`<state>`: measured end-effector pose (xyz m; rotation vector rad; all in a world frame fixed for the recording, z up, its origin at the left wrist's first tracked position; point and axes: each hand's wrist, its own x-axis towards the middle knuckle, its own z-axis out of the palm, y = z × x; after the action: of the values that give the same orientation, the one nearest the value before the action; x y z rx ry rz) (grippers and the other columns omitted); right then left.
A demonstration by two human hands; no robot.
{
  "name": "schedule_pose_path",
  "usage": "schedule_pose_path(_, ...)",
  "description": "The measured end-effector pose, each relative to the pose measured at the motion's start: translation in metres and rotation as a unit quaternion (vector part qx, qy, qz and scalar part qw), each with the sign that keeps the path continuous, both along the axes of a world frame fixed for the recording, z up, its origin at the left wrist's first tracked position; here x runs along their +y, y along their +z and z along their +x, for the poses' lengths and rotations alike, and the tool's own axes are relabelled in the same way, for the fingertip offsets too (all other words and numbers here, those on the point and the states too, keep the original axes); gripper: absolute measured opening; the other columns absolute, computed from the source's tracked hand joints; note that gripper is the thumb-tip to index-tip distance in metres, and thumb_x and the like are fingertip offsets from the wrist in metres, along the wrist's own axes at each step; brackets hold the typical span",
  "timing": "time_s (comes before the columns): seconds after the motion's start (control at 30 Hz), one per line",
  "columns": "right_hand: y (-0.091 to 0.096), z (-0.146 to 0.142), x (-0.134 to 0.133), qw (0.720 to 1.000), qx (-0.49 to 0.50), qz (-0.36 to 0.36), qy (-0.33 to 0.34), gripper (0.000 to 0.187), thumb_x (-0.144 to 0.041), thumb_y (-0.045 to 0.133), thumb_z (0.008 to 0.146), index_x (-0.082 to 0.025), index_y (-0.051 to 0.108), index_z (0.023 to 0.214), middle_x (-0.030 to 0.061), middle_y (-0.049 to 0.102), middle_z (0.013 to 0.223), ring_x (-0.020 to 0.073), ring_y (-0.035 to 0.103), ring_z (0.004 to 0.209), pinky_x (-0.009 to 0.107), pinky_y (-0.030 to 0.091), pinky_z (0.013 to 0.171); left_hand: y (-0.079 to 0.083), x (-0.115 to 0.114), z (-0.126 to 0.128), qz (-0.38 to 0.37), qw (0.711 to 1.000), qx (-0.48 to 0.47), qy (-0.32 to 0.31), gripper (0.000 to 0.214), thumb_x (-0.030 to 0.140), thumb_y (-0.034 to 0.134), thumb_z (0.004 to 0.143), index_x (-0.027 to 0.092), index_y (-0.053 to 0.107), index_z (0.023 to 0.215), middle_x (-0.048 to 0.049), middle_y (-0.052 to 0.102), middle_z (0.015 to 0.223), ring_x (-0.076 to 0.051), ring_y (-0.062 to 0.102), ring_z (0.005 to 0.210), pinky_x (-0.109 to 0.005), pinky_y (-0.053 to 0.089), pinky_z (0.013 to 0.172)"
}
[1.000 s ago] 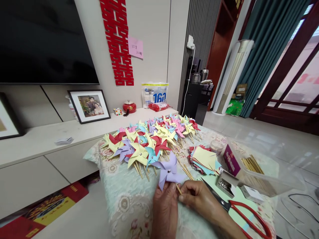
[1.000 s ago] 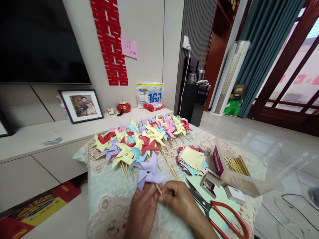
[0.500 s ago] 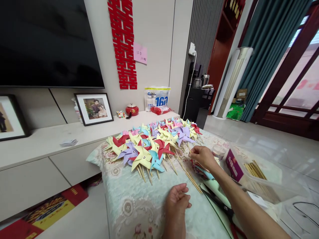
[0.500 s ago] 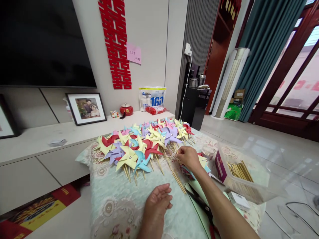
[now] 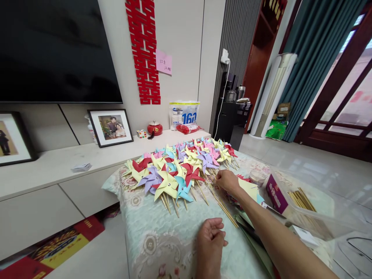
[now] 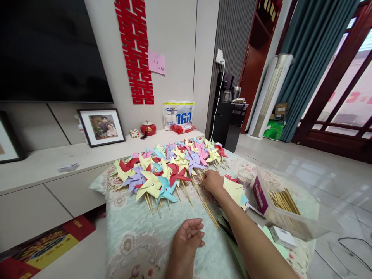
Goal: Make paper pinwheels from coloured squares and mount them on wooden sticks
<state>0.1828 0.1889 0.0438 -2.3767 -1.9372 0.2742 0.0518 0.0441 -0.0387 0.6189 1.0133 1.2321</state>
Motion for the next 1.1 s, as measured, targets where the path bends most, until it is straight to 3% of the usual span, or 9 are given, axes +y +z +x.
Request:
schedule_pose_path(0.53,0.004,0.0,-0.007,1.0,0.004,0.006,0.003,0.028,-0.034,0.063,0.096,-0.016,0.064,0.117,0.0079,0.066,0.118,0.0223,0.066,0.102,0.044,0.056,0.088,-0.009,0.002,0.005,0.0,1.0,0.02,0.004,0.026,0.009,0.068,0.056,0.012,0.074,0.081,-0.0104,0.071,0.078,-0.018,0.063,0.065,-0.025,0.049,0.052)
schedule_pose_path(0.73,0.026,0.015,-0.032,0.993,0.05,0.104,0.013,0.008,-0.02,0.067,0.084,-0.018,0.073,0.088,0.0044,0.076,0.091,0.0228,0.068,0.091,0.03,0.046,0.074,-0.003,0.001,0.002,-0.002,1.0,0.019,-0.004,0.024,0.011,0.07,0.056,0.013,0.073,0.079,-0.0106,0.072,0.077,-0.018,0.063,0.065,-0.026,0.049,0.052)
schedule_pose_path(0.93,0.046,0.046,-0.084,0.974,0.089,0.206,-0.018,0.019,-0.029,0.056,0.09,-0.022,0.073,0.095,0.0038,0.078,0.088,0.0214,0.069,0.082,0.028,0.043,0.069,0.01,-0.002,-0.002,-0.009,0.999,0.032,-0.013,0.022,0.01,0.071,0.055,0.014,0.073,0.077,-0.0082,0.072,0.074,-0.017,0.064,0.063,-0.025,0.05,0.053)
schedule_pose_path(1.1,0.035,0.056,-0.109,0.95,0.094,0.291,-0.064,0.02,-0.03,0.056,0.088,-0.023,0.074,0.093,0.0055,0.079,0.088,0.0242,0.071,0.079,0.031,0.046,0.071,0.01,-0.002,-0.003,0.01,0.999,0.035,-0.029,0.022,0.011,0.07,0.059,0.014,0.075,0.079,-0.0085,0.073,0.077,-0.018,0.065,0.068,-0.025,0.051,0.055)
